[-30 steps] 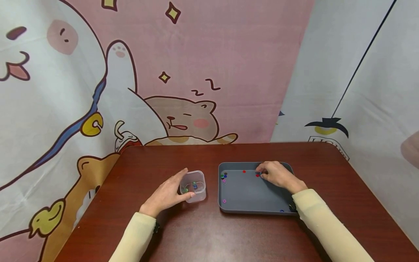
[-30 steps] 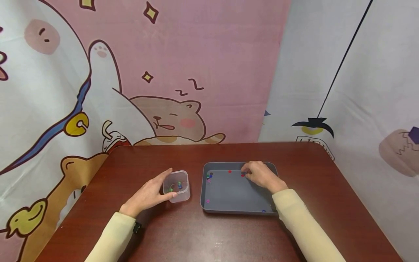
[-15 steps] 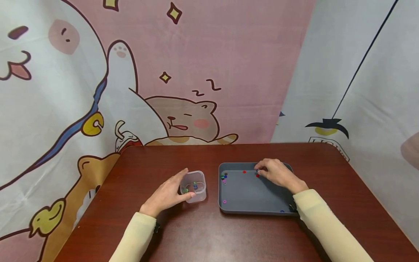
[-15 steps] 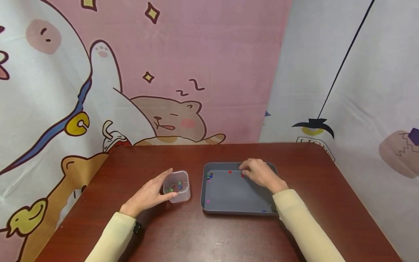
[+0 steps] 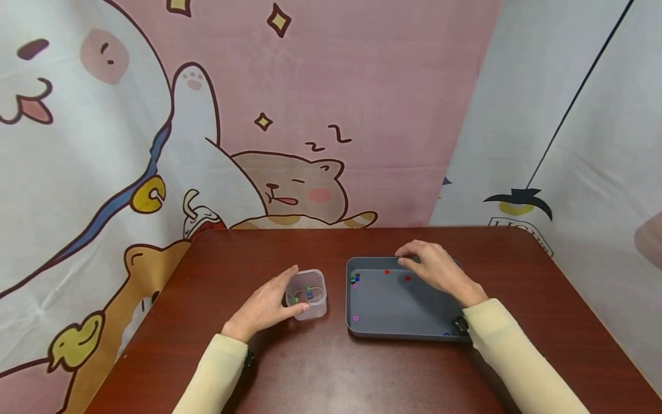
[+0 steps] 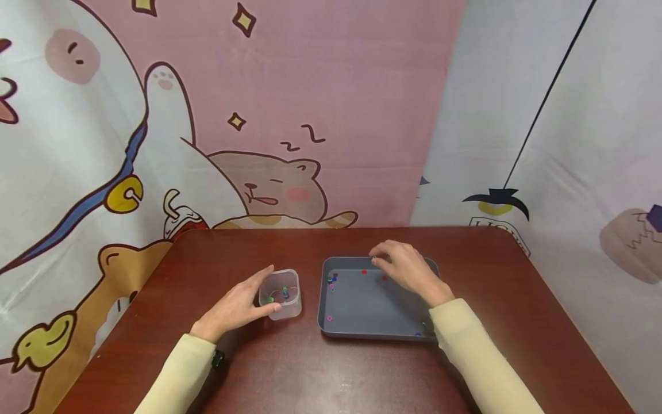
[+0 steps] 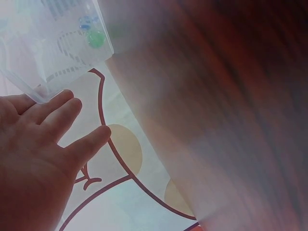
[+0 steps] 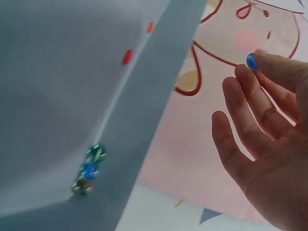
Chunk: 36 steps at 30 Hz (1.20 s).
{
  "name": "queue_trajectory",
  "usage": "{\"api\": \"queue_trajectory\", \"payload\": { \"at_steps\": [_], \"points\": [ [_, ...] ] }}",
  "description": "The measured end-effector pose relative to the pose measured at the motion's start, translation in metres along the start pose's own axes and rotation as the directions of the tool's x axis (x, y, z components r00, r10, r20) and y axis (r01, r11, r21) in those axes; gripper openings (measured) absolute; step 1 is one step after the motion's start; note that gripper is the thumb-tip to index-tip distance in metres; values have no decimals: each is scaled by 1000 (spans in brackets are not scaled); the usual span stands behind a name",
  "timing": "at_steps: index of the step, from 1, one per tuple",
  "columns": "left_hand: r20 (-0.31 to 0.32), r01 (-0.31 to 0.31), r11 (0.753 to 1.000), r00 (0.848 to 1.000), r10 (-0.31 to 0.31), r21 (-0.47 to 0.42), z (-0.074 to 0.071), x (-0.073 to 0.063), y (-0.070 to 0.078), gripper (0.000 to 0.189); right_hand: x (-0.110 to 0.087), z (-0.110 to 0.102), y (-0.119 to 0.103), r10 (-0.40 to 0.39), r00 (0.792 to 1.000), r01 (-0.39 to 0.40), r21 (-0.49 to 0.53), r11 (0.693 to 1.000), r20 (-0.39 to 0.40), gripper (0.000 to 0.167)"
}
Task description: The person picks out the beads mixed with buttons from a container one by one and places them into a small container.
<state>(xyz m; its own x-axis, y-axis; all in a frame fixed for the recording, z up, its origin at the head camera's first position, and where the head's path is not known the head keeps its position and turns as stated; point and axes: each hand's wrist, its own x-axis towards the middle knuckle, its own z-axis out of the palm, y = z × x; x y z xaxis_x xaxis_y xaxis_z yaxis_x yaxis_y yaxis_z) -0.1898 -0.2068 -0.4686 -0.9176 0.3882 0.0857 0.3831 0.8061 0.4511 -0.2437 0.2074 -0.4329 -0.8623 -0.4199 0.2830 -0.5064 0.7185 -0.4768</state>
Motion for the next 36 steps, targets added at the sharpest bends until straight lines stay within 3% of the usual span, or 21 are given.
{"api": "queue_trajectory", "payload": {
  "at_steps": [14,27,36],
  "points": [
    [1,4,1000,1000,-4,-2,-1,1,1,103,6,-2,-48,-60,995,69,128,989,-75,17],
    [5,18,1000,1000,-18,-7,0,-1,0,103,19,17,-96,-131,981,163,248,955,-142,17],
    [0,16,1000,1000,-16,-24,0,1,2,102,32,33,-120,-168,976,201,274,941,-138,16]
  ]
}}
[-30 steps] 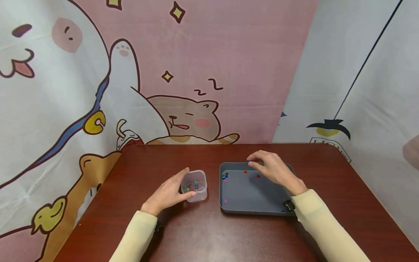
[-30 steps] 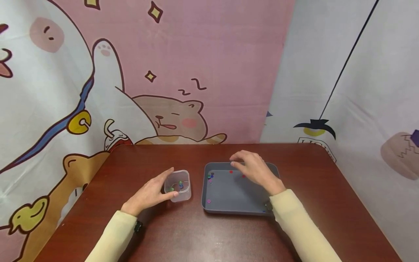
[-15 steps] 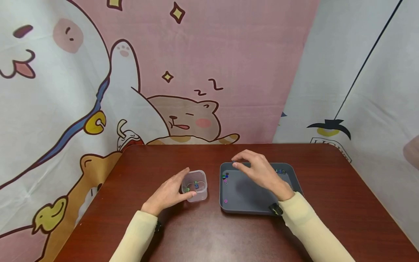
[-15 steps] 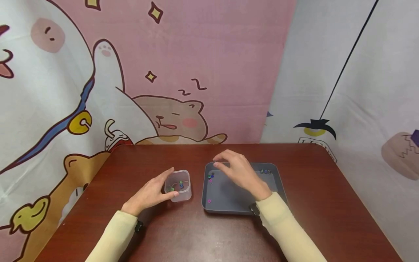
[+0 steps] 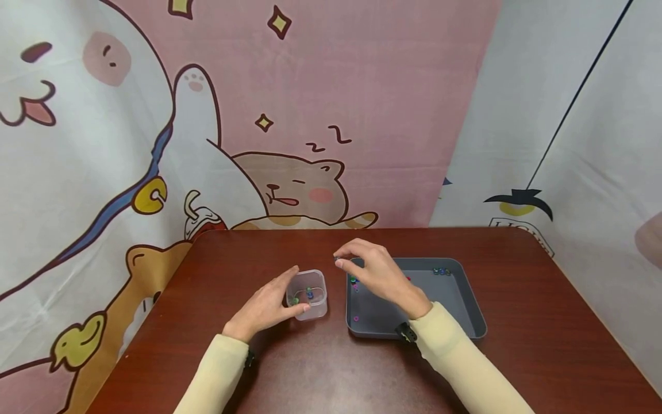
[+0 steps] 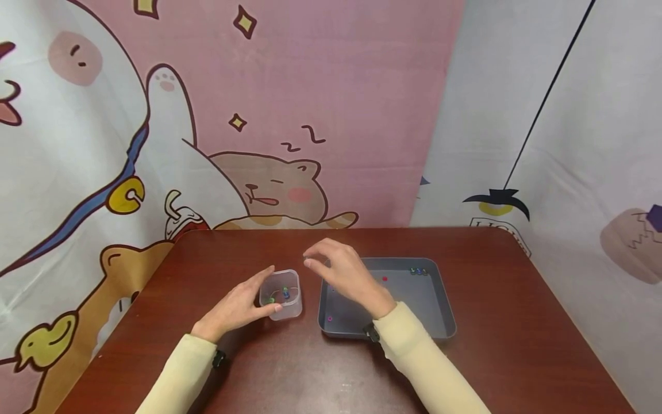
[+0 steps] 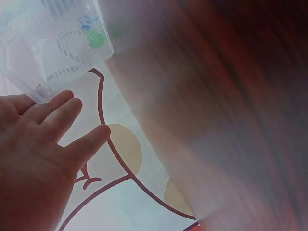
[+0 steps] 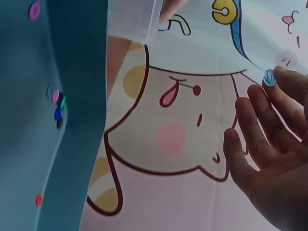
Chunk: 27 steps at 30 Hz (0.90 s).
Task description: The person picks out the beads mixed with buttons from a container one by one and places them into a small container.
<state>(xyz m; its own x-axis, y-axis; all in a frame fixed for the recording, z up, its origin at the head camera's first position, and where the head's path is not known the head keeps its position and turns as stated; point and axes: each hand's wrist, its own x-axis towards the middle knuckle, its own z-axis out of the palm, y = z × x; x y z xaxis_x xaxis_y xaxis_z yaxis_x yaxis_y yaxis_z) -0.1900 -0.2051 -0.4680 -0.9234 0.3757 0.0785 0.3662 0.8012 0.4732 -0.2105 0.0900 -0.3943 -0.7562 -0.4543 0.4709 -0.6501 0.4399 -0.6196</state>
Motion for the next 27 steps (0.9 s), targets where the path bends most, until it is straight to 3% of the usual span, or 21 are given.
{"api": "queue_trajectory", "payload": {
  "at_steps": [12,20,27],
  "points": [
    [-7,-13,1000,1000,13,3,1,0,0,101,9,40,-6,-36,993,41,-44,998,112,16],
    [4,2,1000,1000,-2,-6,-1,0,0,101,8,53,-5,-7,984,35,-157,987,177,16],
    [12,12,1000,1000,-12,-8,0,-1,0,103,5,61,-2,16,976,28,-194,981,218,16]
  ]
}}
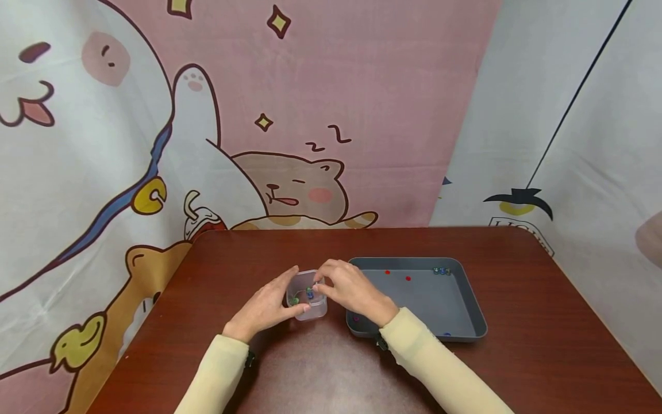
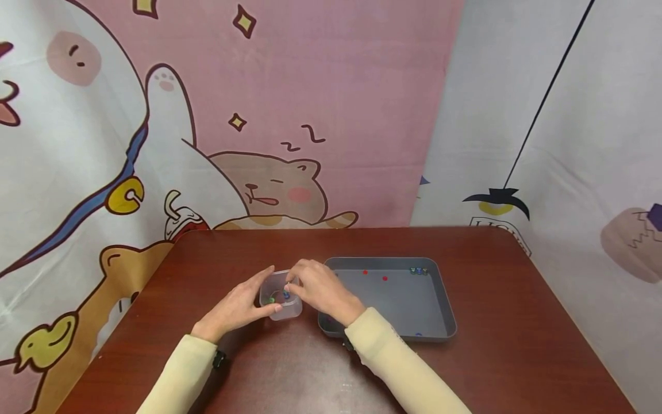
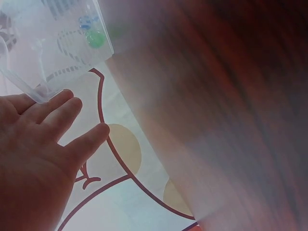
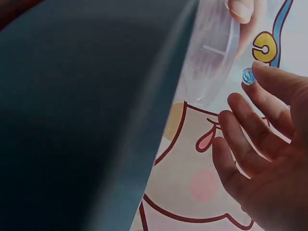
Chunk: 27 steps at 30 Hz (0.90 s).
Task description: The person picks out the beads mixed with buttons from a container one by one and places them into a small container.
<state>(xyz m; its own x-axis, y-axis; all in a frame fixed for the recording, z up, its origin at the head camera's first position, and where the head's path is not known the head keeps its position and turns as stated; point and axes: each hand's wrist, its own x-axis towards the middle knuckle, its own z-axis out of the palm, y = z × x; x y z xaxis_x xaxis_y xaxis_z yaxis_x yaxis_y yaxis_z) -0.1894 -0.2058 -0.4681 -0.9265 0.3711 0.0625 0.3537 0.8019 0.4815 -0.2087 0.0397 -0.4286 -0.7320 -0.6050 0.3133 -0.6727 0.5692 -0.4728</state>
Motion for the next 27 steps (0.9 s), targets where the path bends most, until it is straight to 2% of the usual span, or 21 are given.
{"api": "queue_trajectory", "payload": {
  "at_steps": [8,16,21,27],
  "points": [
    [-6,-11,1000,1000,11,5,0,0,0,102,-1,7,2,7,1000,-6,-73,997,8,20],
    [-8,-11,1000,1000,11,-2,0,0,1,102,-6,5,4,3,1000,-4,-70,998,-14,23],
    [-3,-14,1000,1000,14,1,1,0,0,103,-17,-9,3,-11,998,7,-51,999,-59,25],
    [-14,-22,1000,1000,22,9,0,0,0,103,-37,-40,0,11,992,-20,-65,998,-123,30]
  ]
}}
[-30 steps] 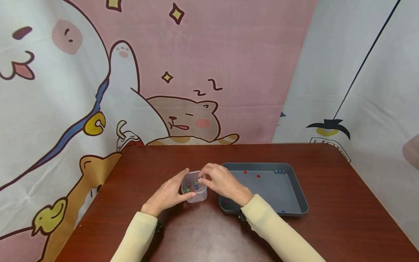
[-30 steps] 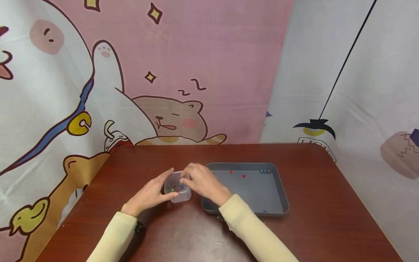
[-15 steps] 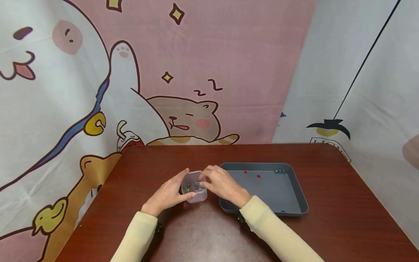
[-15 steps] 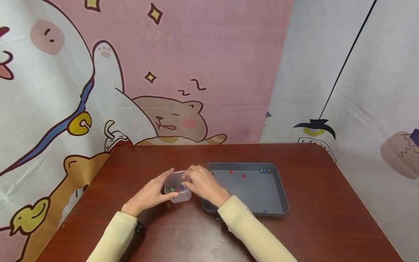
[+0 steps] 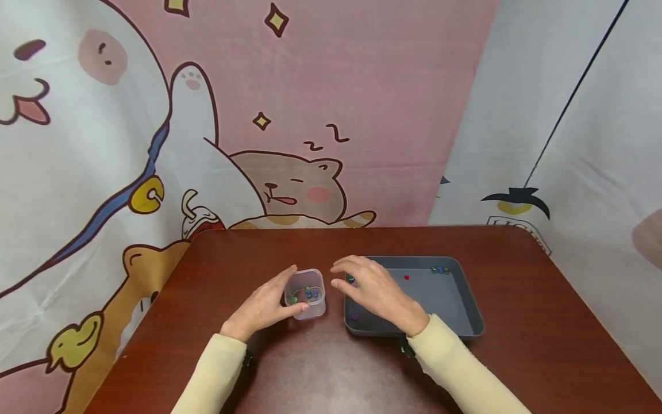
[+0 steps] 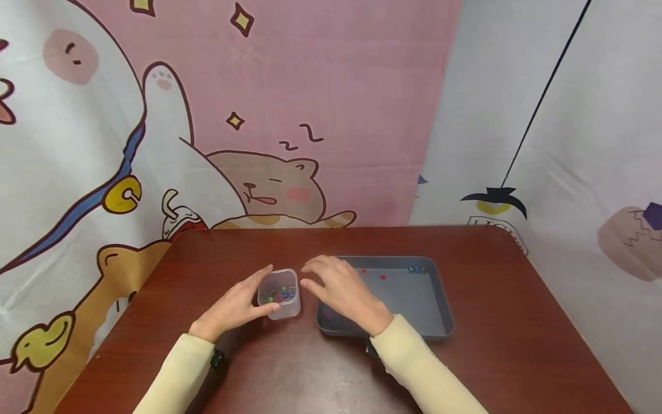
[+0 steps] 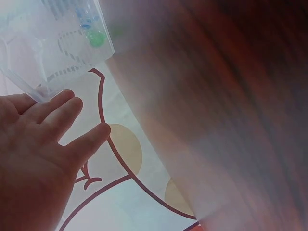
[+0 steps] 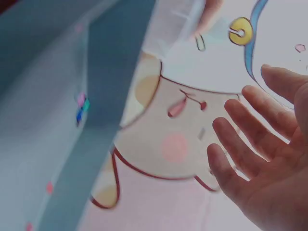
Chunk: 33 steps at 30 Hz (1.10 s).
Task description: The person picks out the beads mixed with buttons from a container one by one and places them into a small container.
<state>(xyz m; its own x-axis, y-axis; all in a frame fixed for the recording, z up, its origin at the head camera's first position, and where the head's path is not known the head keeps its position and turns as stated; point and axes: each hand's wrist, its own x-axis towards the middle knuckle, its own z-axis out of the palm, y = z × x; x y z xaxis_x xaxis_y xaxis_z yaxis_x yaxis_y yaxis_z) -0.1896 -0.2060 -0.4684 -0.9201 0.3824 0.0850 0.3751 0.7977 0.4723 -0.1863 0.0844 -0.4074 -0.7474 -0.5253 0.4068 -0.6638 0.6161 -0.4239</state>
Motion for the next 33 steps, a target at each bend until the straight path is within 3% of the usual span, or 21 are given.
{"api": "queue_trajectory", "payload": {
  "at_steps": [7,15,23,33],
  "points": [
    [13,-3,1000,1000,3,14,-2,0,1,104,-25,-46,15,38,997,-39,-14,999,-74,38],
    [-1,2,1000,1000,-2,15,-5,-2,0,103,-61,-78,57,109,984,-113,-18,993,-141,45],
    [9,11,1000,1000,-11,18,-4,-3,1,102,-92,-86,103,240,970,-242,-63,968,-43,57],
    [18,4,999,1000,-5,48,-4,0,5,103,-139,-99,139,361,927,-340,-175,924,103,70]
  ]
}}
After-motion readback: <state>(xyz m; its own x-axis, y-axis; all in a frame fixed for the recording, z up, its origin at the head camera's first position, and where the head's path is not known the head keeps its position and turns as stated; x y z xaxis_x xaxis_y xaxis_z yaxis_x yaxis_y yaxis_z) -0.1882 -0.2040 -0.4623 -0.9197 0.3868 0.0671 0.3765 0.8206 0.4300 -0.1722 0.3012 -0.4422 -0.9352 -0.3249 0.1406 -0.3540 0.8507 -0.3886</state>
